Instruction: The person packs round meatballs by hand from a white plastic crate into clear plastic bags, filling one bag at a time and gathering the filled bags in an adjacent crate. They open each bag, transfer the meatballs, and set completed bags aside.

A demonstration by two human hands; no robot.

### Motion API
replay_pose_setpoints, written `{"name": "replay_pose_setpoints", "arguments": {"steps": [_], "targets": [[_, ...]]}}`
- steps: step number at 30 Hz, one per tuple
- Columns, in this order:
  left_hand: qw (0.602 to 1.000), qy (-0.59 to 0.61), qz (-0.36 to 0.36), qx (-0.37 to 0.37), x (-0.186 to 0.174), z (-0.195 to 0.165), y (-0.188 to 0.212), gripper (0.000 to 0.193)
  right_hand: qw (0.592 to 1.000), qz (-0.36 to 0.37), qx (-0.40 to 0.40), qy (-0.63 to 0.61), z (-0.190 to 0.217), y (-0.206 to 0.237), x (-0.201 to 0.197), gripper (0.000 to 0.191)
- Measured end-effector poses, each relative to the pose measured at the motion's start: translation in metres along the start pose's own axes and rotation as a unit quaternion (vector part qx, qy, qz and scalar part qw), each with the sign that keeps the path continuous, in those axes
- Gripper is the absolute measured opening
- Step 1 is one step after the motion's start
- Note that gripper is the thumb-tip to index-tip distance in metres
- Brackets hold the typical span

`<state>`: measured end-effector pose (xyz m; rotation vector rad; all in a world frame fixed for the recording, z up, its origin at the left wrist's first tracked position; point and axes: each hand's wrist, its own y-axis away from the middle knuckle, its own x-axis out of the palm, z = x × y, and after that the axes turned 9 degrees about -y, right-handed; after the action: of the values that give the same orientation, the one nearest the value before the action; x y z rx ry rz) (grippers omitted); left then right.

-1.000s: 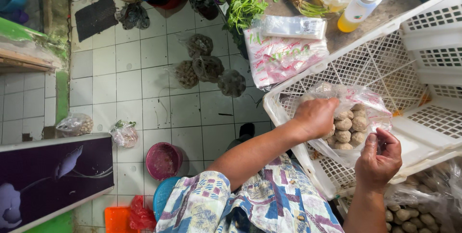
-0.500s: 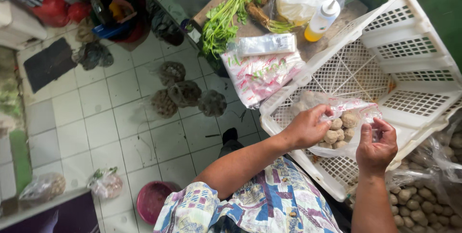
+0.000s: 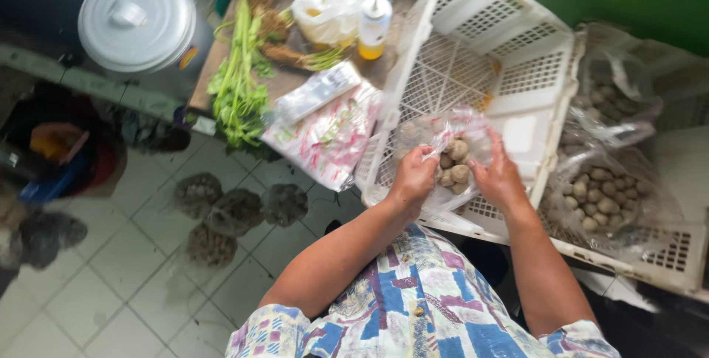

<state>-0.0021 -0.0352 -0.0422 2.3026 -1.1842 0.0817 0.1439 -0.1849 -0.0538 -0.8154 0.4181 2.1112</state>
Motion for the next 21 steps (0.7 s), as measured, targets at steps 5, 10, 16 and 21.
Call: {"name": "replay_pose_setpoints", "arguments": {"steps": [5, 10, 16, 21], "targets": [[1.000, -0.005, 0.025, -0.017, 0.010, -0.011, 0.008, 0.032, 0.883, 0.008, 0.088, -0.461, -0.005, 0.018, -0.002, 0.043], [0.998, 0.014, 0.058, -0.031, 0.014, -0.012, 0.005, 0.032, 0.987, -0.098, -0.125, -0.038, 0.009, 0.046, -0.032, 0.029], [0.999, 0.000, 0.050, 0.002, 0.007, -0.022, 0.019, 0.046, 0.971, -0.146, -0.128, -0.136, 0.017, 0.056, -0.043, 0.027], [0.993, -0.085, 0.072, 0.036, 0.026, -0.032, 0.027, 0.056, 0.921, -0.081, 0.007, -0.382, -0.010, 0.045, -0.037, 0.027]]}}
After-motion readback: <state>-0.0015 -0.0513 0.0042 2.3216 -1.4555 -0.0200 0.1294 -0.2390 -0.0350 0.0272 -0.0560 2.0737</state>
